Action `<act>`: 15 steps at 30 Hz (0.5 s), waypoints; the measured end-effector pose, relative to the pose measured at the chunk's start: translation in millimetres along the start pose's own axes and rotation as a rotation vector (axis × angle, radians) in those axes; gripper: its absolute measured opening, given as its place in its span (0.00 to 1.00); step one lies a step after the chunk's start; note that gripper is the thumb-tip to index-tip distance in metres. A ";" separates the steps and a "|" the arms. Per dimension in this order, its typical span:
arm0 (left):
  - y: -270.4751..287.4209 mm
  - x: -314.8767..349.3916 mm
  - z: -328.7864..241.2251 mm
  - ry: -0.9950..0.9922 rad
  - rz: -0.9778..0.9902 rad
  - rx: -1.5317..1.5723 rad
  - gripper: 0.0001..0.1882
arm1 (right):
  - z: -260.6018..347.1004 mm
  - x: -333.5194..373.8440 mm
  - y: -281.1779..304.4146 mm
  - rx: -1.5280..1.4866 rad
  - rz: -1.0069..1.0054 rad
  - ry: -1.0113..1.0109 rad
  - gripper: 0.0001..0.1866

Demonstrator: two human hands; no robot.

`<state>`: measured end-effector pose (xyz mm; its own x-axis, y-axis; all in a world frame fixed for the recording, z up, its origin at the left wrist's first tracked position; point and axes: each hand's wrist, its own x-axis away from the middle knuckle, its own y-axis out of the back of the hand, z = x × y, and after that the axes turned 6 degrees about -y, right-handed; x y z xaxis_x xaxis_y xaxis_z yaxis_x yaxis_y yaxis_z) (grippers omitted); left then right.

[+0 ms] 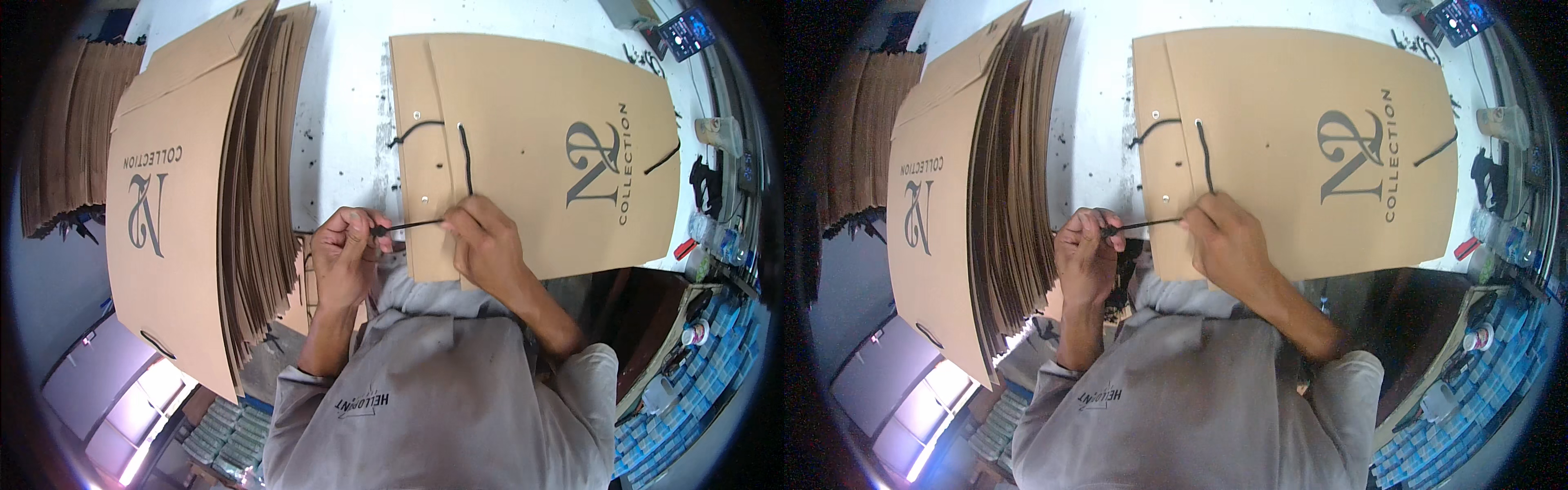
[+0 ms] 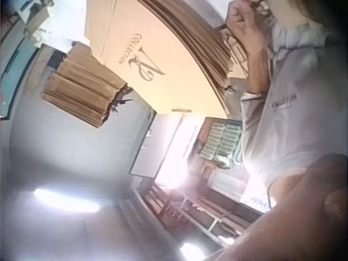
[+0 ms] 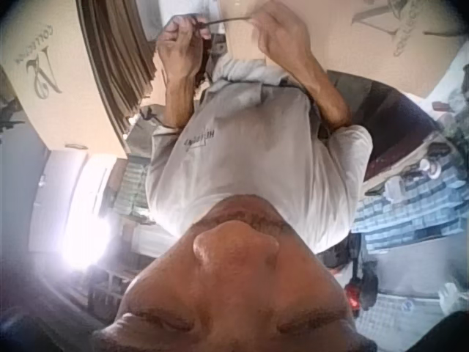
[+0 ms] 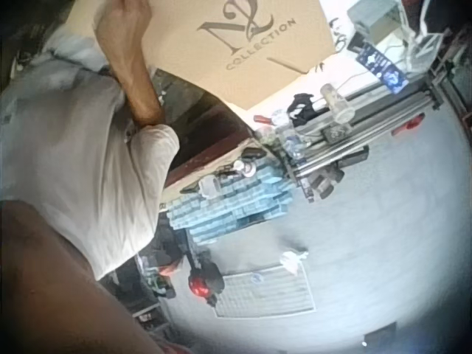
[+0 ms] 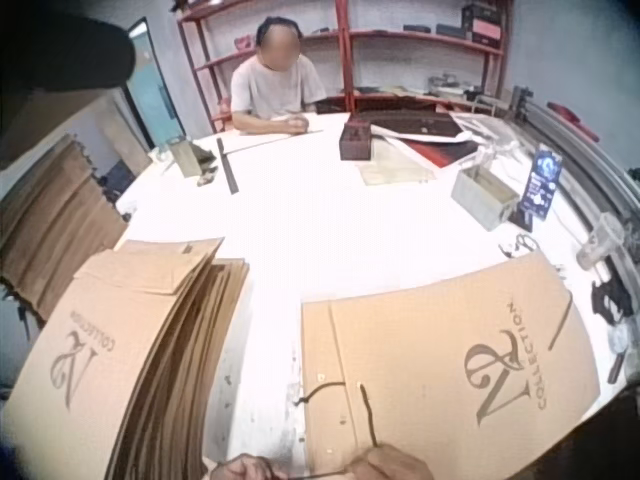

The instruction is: The person threads black cords through pre-punched holes in flat brown paper bags and ties knots to form handles. They repeat this process for multiple bags, stacking completed ones to the side.

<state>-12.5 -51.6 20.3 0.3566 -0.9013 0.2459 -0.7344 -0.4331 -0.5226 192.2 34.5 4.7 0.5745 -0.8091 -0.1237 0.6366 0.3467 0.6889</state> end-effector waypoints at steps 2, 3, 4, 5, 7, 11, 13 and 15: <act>-0.2 -6.8 2.9 -0.025 -0.006 0.051 0.07 | 7.1 -6.5 20.8 -0.217 0.050 -0.086 0.07; 0.1 -7.5 3.1 -0.040 0.018 -0.059 0.07 | 5.3 -10.9 29.8 -0.223 0.006 -0.081 0.06; 1.4 -6.5 3.5 -0.059 0.035 -0.171 0.09 | 4.1 -16.1 39.0 -0.233 -0.034 -0.071 0.06; 2.0 -7.9 3.8 -0.078 0.050 -0.282 0.12 | -4.2 -23.5 47.9 -0.139 -0.144 -0.011 0.06; 0.6 -15.2 3.7 -0.081 0.006 -0.335 0.15 | -16.5 -36.8 57.0 -0.089 -0.256 -0.067 0.06; 11.1 -21.9 13.3 -0.117 0.010 -0.554 0.16 | -28.5 -56.1 33.6 -0.021 -0.301 -0.178 0.10; 12.6 -30.9 11.2 -0.179 0.014 -0.724 0.19 | -14.3 -63.5 19.8 0.134 -0.313 -0.146 0.11; 10.5 -45.7 5.0 -0.290 0.030 -0.941 0.24 | -20.1 -68.0 15.6 0.135 -0.296 -0.161 0.12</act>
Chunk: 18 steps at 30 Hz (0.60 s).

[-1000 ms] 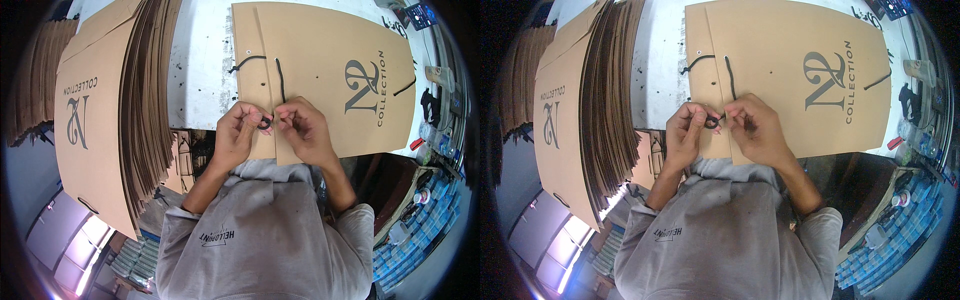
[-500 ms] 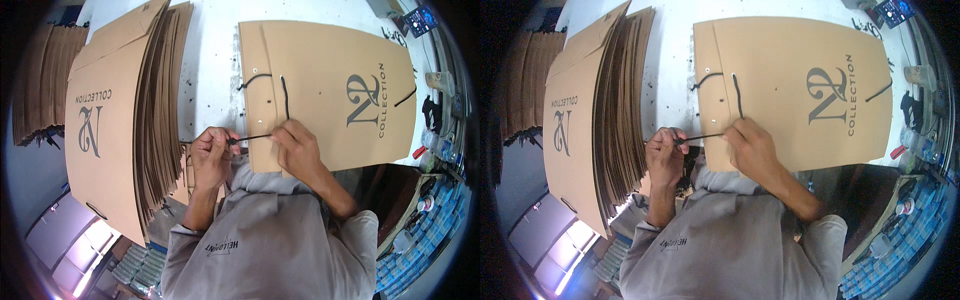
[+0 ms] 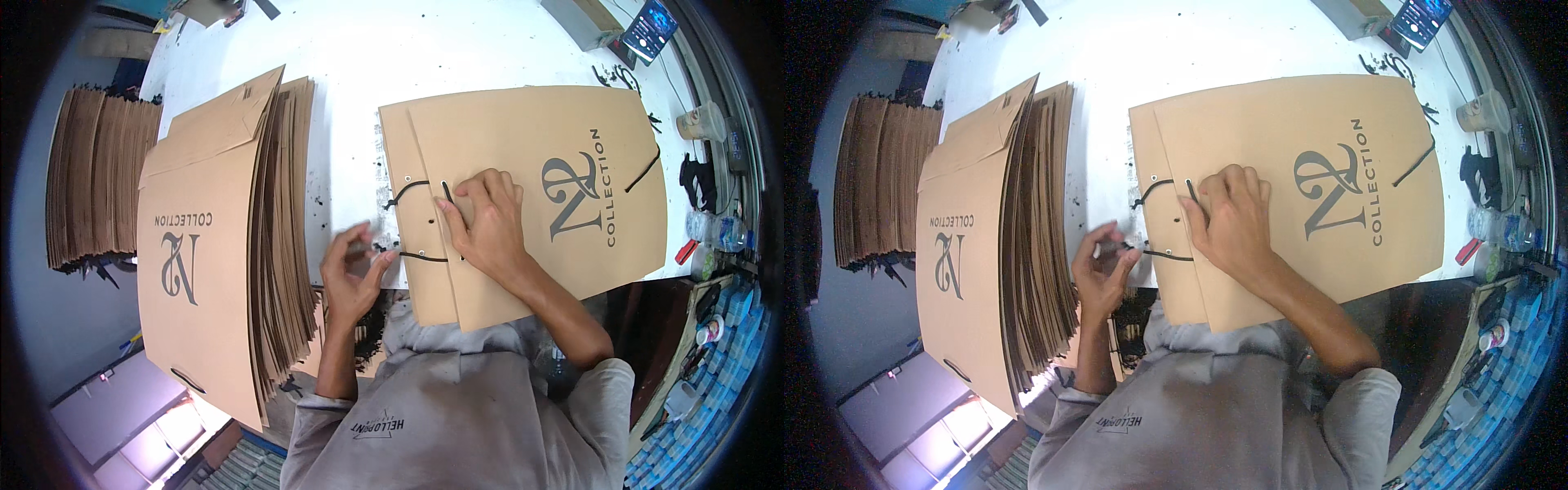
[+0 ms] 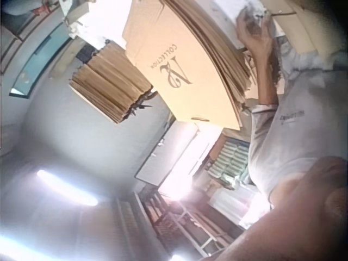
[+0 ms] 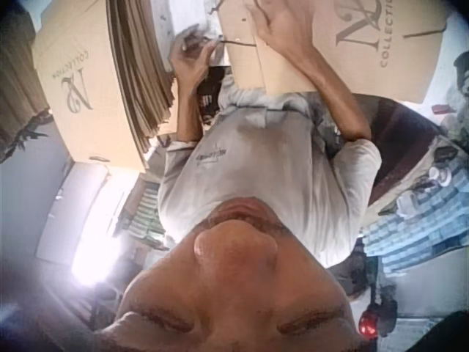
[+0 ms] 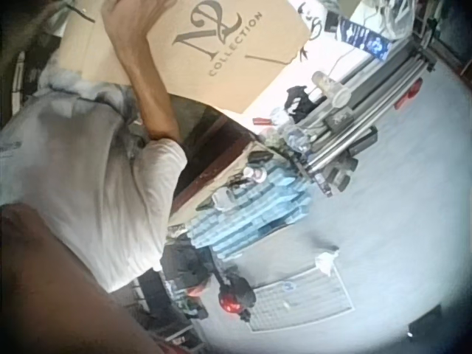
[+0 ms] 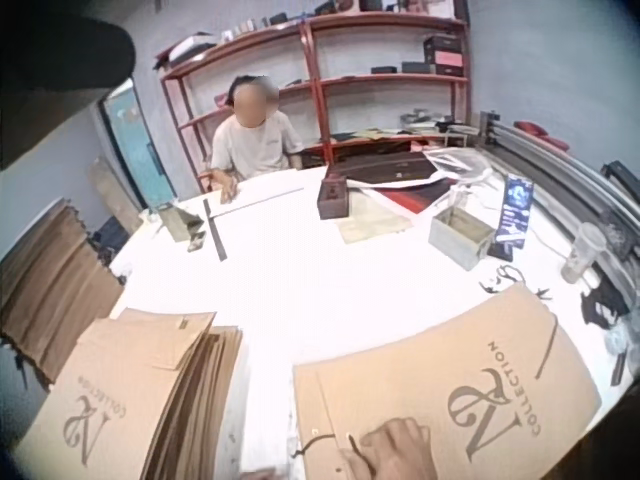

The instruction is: The person threads black cords through pre-punched holes in flat brown paper bags and ties knots to form handles. They repeat this process for multiple bags, stacking completed ones to the side.

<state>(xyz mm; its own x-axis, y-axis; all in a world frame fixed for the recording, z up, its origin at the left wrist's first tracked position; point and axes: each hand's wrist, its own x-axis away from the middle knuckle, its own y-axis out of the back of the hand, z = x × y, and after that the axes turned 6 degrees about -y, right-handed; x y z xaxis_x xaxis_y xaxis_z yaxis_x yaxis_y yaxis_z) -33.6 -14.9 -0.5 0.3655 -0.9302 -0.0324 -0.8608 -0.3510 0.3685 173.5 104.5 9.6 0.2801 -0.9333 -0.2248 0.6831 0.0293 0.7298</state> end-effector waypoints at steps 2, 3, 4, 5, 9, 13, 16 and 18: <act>-3.5 -30.9 -5.9 -0.317 -0.042 -0.254 0.26 | -9.0 0.3 -3.8 0.028 0.017 0.047 0.11; -9.1 -44.1 -2.3 -0.296 -0.002 -0.234 0.24 | -11.0 1.4 -7.8 0.001 -0.003 0.047 0.10; -15.1 -51.1 2.6 -0.270 0.038 -0.211 0.22 | -12.2 3.3 -12.0 -0.023 -0.018 0.046 0.09; -21.0 -51.1 4.8 -0.252 0.029 -0.198 0.19 | -12.6 4.4 -13.4 -0.046 -0.033 0.045 0.07; -28.3 -52.7 11.7 -0.201 0.010 -0.162 0.12 | -13.3 6.0 -11.3 -0.064 -0.034 0.061 0.04; -23.2 -53.3 15.6 -0.277 -0.083 -0.244 0.06 | -21.1 7.2 -13.4 -0.078 -0.027 0.065 0.04; -23.2 -52.2 21.0 -0.271 -0.174 -0.226 0.06 | -22.0 9.4 -18.4 -0.091 -0.021 0.030 0.04; -23.4 -48.4 28.8 -0.191 -0.249 -0.152 0.06 | -21.1 8.0 -22.7 -0.108 -0.024 0.010 0.04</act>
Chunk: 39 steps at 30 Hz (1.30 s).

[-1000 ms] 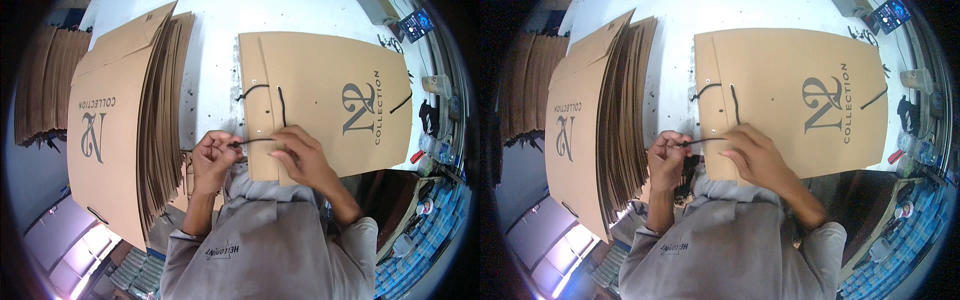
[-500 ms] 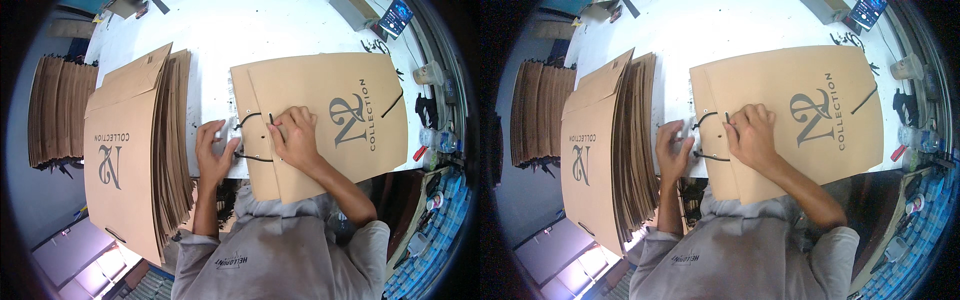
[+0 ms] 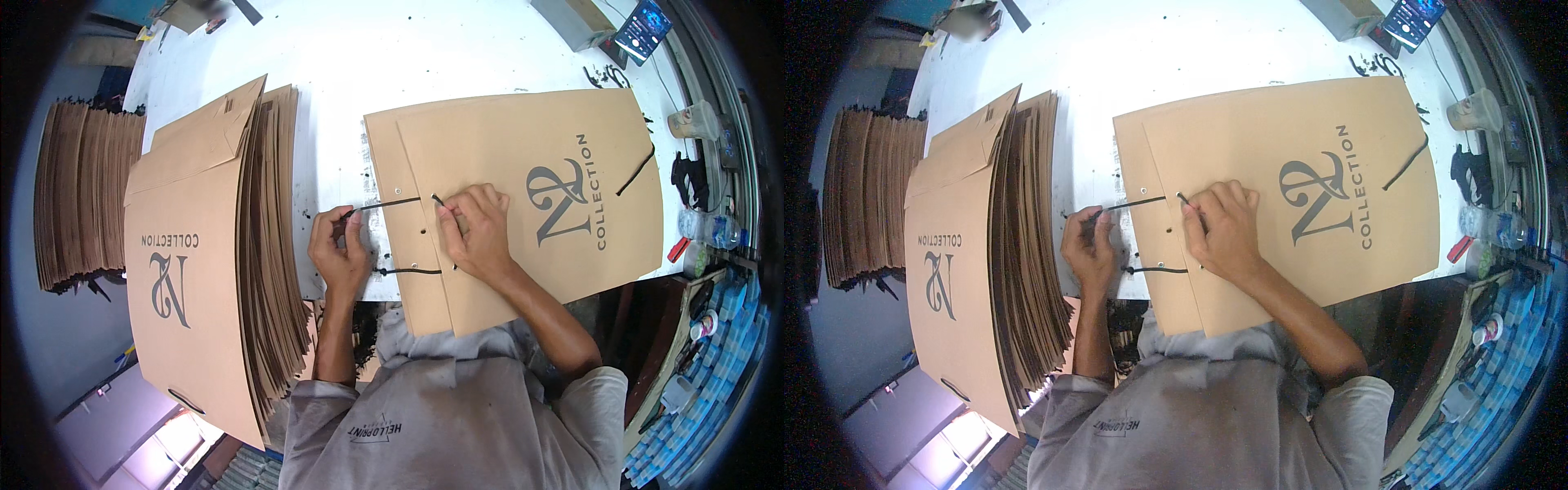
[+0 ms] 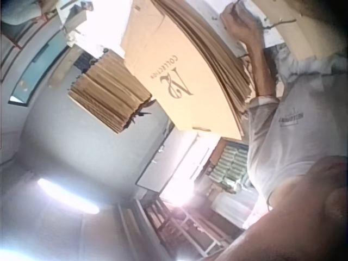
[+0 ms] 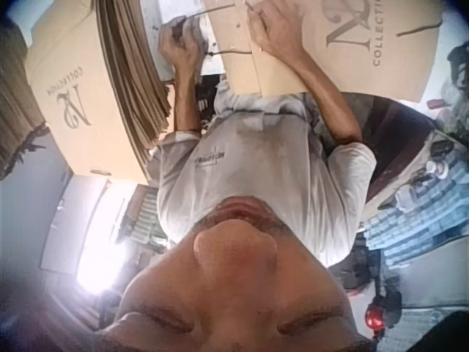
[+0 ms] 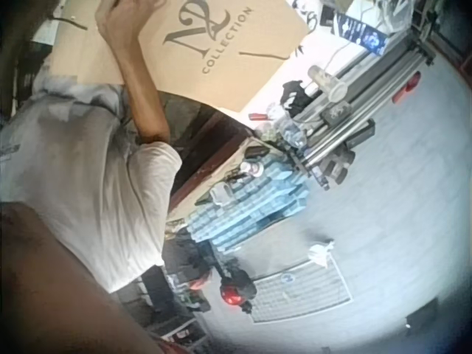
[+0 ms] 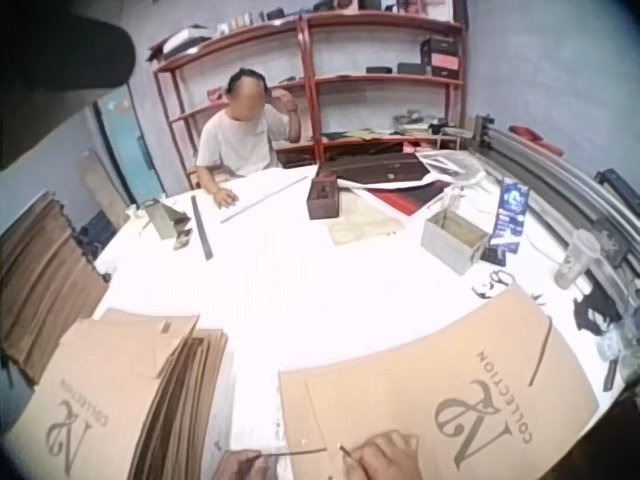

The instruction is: The person threads black cords through pre-punched holes in flat brown paper bags and ties knots to form handles. They repeat this process for multiple bags, stacking completed ones to the side.

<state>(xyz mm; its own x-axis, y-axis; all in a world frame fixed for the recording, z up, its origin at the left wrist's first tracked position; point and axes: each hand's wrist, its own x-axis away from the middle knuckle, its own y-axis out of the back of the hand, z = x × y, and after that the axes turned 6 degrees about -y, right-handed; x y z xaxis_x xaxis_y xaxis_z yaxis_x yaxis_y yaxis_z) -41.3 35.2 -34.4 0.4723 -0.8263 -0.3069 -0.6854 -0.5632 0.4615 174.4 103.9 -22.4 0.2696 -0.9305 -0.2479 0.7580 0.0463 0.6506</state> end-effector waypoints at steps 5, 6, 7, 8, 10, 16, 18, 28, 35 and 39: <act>-0.4 -4.6 -0.6 -0.018 0.068 0.033 0.10 | 2.4 -1.8 13.0 0.024 0.010 0.000 0.05; 0.6 -5.1 -0.6 -0.039 0.093 0.058 0.12 | 2.0 -4.3 23.8 -0.160 0.063 -0.088 0.04; -0.1 -4.4 -8.8 -0.017 0.087 0.098 0.16 | -0.1 -7.3 41.0 -0.332 0.109 -0.172 0.04; 3.4 -4.5 -21.7 -0.107 0.089 0.135 0.23 | -1.7 -11.2 59.8 -0.509 0.154 -0.258 0.04; 18.0 3.3 -60.3 -0.481 0.243 -0.110 0.28 | -16.8 -23.3 115.6 -0.186 -0.011 -0.202 0.09; 17.4 65.3 -91.6 -0.718 1.083 -0.292 0.40 | -126.8 -15.2 244.7 0.723 -0.024 -0.127 0.14; 15.2 86.4 -71.7 -0.782 1.036 -0.396 0.42 | -131.2 0.7 255.9 0.636 0.053 -0.176 0.07; 38.4 41.2 -154.7 -0.759 1.003 -0.140 0.32 | -200.6 49.1 461.5 -0.456 -0.671 -0.119 0.15; 62.0 -42.0 -211.5 -0.867 0.207 0.671 0.11 | -192.1 84.4 602.6 -0.519 -0.878 0.002 0.27; 55.3 -81.9 -216.4 -0.175 -0.029 0.775 0.20 | -127.2 54.8 566.2 -0.078 -0.965 0.163 0.23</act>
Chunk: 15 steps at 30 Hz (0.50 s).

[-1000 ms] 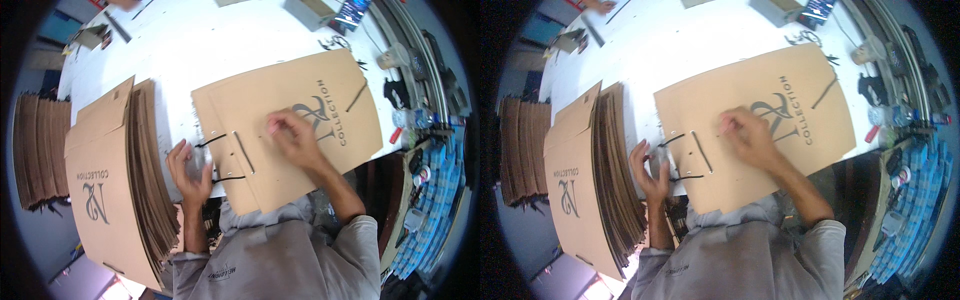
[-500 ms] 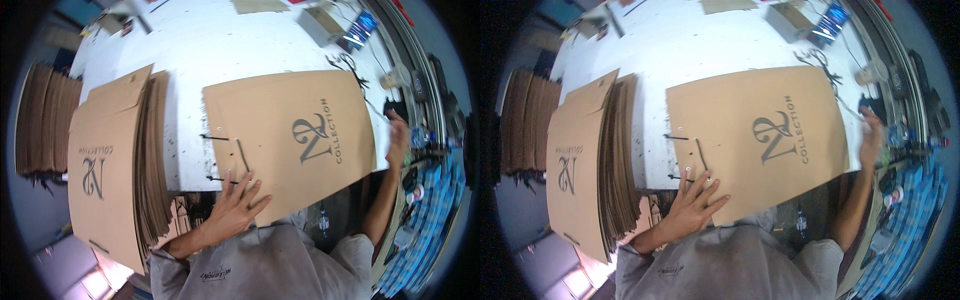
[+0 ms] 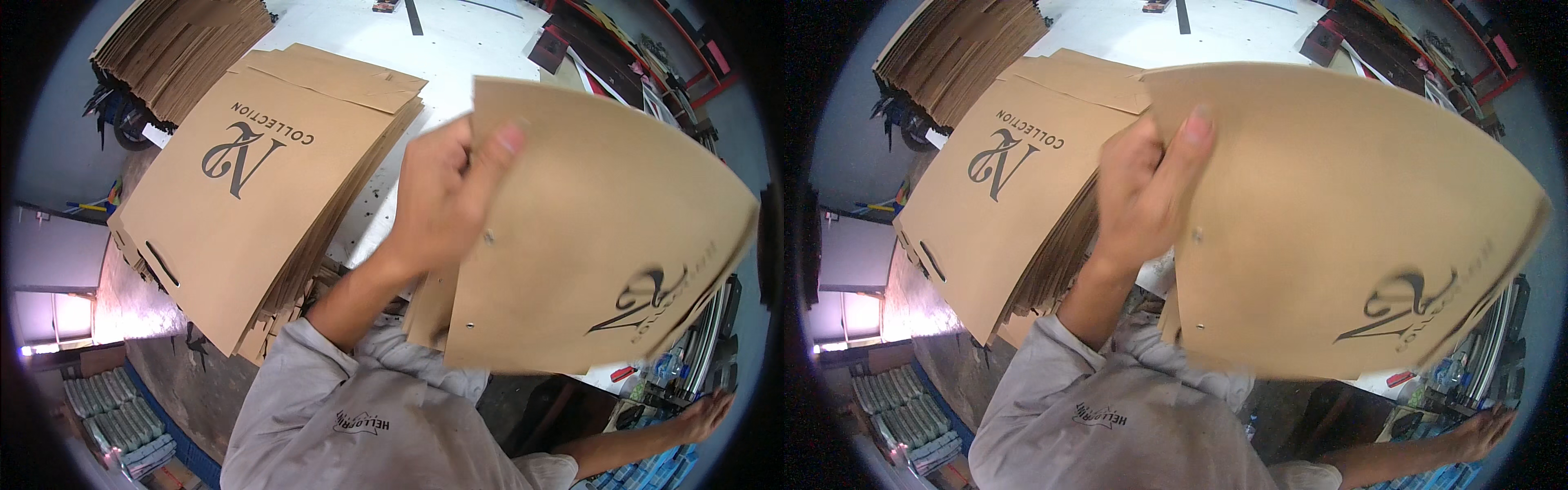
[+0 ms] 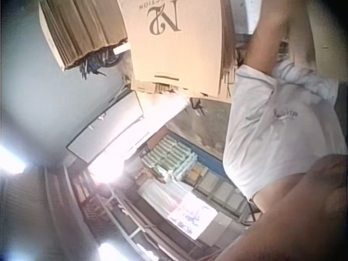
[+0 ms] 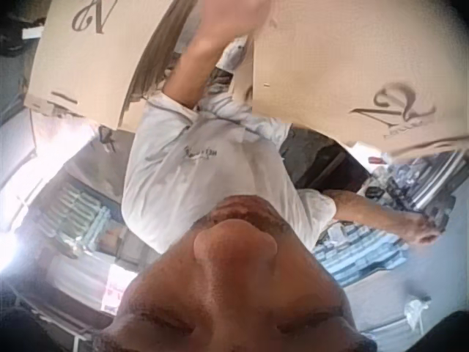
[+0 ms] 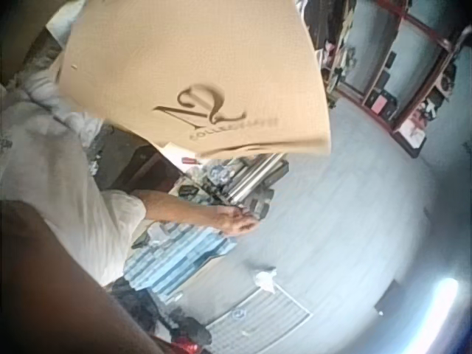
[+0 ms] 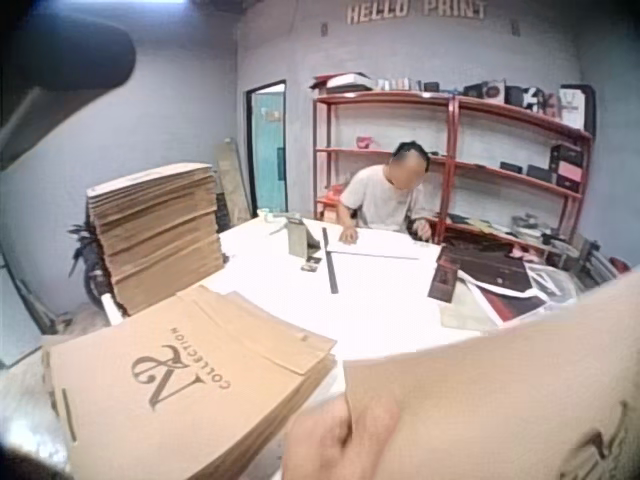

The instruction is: The person threads black cords through pre-punched holes in flat brown paper bags and ties knots to form handles. They repeat this process for multiple bags, stacking completed ones to the side.

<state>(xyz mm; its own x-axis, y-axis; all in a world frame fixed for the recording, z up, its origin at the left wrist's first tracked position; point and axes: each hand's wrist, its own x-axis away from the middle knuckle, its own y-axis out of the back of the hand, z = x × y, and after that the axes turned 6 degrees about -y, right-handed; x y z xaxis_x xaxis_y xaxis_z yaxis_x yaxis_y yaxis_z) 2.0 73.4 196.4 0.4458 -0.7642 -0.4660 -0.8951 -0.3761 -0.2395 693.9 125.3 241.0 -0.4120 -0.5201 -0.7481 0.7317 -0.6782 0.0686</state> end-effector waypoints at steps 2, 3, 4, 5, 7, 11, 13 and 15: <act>11.7 -4.2 58.5 0.108 -0.059 0.031 0.21 | 17.1 25.6 -56.9 -0.114 0.144 -0.074 0.19; 22.4 5.1 83.1 0.170 -0.079 -0.052 0.21 | 24.6 43.3 -94.8 -0.238 0.240 -0.149 0.17; 31.3 13.3 106.2 0.232 -0.097 -0.128 0.21 | 37.0 62.4 -129.1 -0.319 0.322 -0.209 0.15; 36.1 19.1 124.9 0.281 -0.080 -0.094 0.21 | 53.1 84.8 -160.5 -0.341 0.384 -0.246 0.14; 39.0 34.8 156.9 0.398 -0.030 -0.037 0.22 | 81.7 141.7 -223.4 -0.151 0.510 -0.188 0.08; 64.0 44.1 160.3 0.328 0.366 -0.886 0.24 | 138.8 227.9 -301.0 -0.224 1.098 -0.376 0.07; 66.3 64.0 170.3 -0.017 0.069 -0.965 0.23 | 150.6 263.8 -329.8 -0.233 1.197 -0.240 0.11; 73.1 79.1 153.8 -0.102 -0.010 -0.895 0.21 | 151.9 295.9 -354.8 -0.226 1.270 -0.106 0.11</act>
<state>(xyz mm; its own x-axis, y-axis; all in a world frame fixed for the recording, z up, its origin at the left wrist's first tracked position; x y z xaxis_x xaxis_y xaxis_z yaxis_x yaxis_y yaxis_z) -27.0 66.1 11.0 0.4138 -0.7249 -0.5507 -0.5433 -0.6821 0.4895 229.9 133.2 95.6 0.6014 -0.7772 -0.1853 0.7108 0.4146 0.5682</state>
